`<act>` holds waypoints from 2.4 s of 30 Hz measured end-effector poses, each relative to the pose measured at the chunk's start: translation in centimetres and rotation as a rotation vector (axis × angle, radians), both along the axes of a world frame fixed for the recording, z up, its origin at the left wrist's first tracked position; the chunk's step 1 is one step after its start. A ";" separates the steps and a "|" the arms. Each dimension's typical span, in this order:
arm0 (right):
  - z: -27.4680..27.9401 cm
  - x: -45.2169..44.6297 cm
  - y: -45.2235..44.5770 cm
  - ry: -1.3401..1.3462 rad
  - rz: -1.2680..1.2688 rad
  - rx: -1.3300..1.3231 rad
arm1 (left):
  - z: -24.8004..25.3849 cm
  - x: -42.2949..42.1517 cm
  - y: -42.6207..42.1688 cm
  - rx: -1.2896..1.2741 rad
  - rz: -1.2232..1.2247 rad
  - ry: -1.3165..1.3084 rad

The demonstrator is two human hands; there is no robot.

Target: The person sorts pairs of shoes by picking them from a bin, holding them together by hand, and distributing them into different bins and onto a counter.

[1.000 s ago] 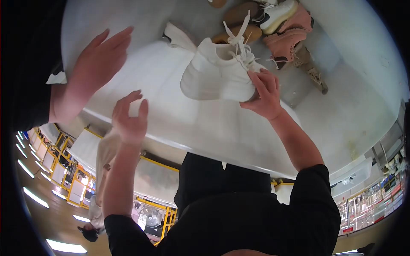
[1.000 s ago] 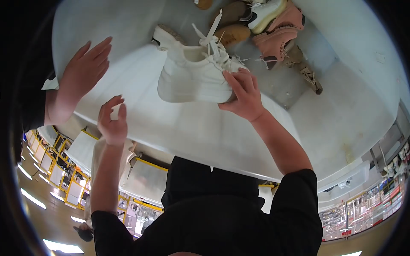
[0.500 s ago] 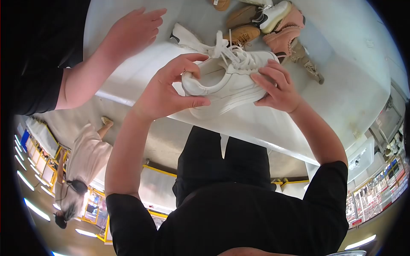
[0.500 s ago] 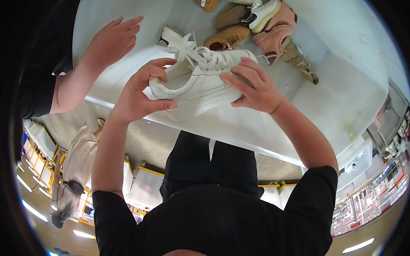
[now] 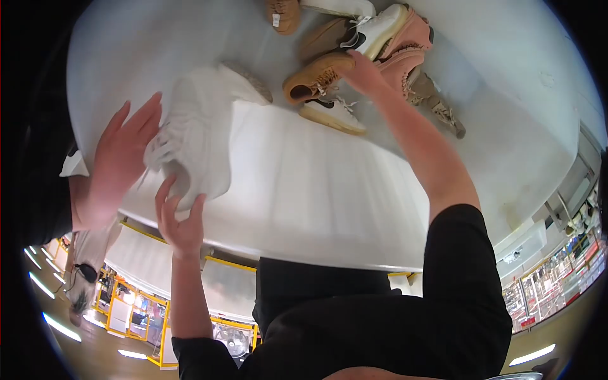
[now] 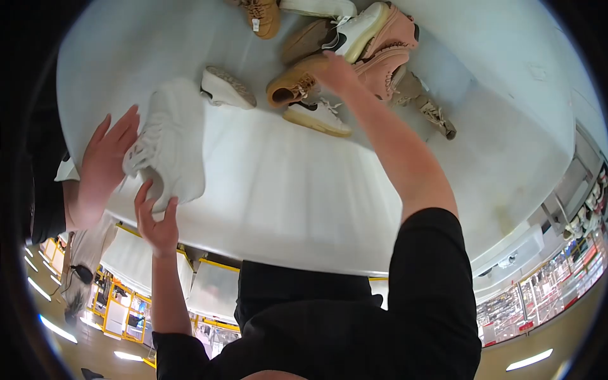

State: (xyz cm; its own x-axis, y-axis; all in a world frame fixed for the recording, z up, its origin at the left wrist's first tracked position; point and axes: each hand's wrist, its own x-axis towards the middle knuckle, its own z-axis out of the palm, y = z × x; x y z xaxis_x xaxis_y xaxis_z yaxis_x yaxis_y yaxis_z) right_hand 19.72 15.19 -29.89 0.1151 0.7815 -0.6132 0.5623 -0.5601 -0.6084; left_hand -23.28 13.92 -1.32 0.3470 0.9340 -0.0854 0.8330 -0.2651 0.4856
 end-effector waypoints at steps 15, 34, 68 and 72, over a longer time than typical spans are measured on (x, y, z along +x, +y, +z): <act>-18.9 6.3 17.3 -0.629 0.301 -0.290 | -1.0 -0.8 -1.5 0.114 0.032 0.198; 17.5 -5.3 -11.6 1.100 -0.723 -0.351 | 0.6 0.9 -0.3 0.189 -0.048 -0.146; 36.8 -27.2 -20.9 1.170 -0.834 -0.065 | 19.0 -7.3 -14.1 -0.352 -0.069 -0.282; 38.4 -28.2 -20.5 1.214 -0.852 -0.051 | 19.5 -6.7 -13.4 -0.555 -0.003 -0.063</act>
